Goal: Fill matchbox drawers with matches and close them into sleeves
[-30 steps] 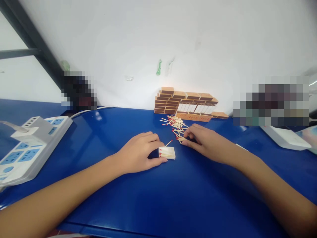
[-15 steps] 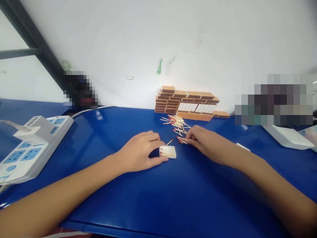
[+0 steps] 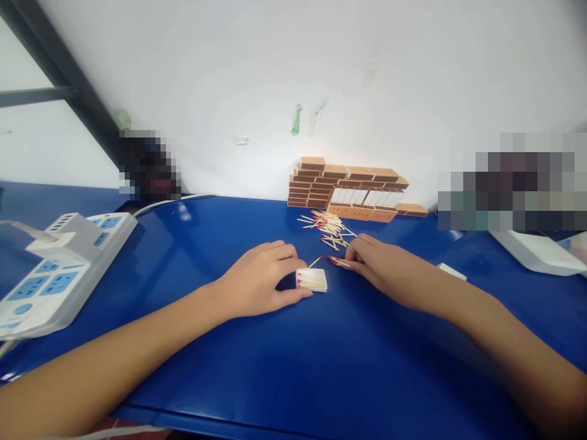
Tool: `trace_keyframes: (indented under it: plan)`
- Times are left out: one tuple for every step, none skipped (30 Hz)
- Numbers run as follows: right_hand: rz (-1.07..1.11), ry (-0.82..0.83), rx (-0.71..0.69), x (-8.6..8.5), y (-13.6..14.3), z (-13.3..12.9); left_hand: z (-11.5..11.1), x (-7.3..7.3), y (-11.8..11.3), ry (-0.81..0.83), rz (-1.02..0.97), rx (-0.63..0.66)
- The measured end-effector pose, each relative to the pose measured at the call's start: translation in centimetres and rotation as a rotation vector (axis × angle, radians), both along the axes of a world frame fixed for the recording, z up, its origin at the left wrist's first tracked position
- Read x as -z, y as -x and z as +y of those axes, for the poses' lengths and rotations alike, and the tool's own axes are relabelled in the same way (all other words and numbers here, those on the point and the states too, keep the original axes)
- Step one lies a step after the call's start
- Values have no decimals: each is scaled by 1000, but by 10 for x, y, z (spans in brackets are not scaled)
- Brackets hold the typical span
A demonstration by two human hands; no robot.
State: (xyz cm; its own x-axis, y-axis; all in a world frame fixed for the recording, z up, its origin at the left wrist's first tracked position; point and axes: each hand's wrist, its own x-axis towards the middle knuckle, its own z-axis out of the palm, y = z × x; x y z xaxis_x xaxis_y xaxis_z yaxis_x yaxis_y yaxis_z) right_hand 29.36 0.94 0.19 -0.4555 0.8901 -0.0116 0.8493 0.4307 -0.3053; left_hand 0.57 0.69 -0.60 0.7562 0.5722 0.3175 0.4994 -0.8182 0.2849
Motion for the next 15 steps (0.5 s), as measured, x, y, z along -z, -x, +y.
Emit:
trace_keyframes:
  plan:
    - [0,-2,-4,-1,0,0,0,0,0,-1,-1,0]
    - [4,-3,-5,-1,-1,0,0,0,0,-2,-3,0]
    - [11,-5,-4,-2,-1,0,1,1,0,-4,-5,0]
    - [20,-7,-2,-3,-2,0,1,1,0,-8,-7,-1]
    - [33,-12,-2,-3,-2,0,1,1,0,-11,-8,-2]
    - [47,-22,-3,-4,-1,-1,1,1,0,-13,-9,-4]
    - [60,-36,-5,-5,1,-2,2,1,0,-14,-9,-8]
    - [71,-51,-8,-6,3,-4,2,1,0,-15,-10,-13]
    - [82,-63,-12,-6,6,-6,2,1,0,-15,-12,-18]
    - [92,-72,-20,-7,10,-9,1,1,-1,-14,-16,-22]
    - [102,-76,-33,-7,14,-12,1,0,-1,-15,-20,-25]
    - [111,-76,-53,-8,18,-15,1,0,-1,-16,-23,-26]
    - [120,-75,-78,-8,23,-18,0,0,-1,-15,-24,-26]
    - [127,-74,-102,-8,27,-20,0,0,-1,-12,-24,-26]
    - [130,-73,-125,-8,31,-22,0,0,-2,-10,-26,-24]
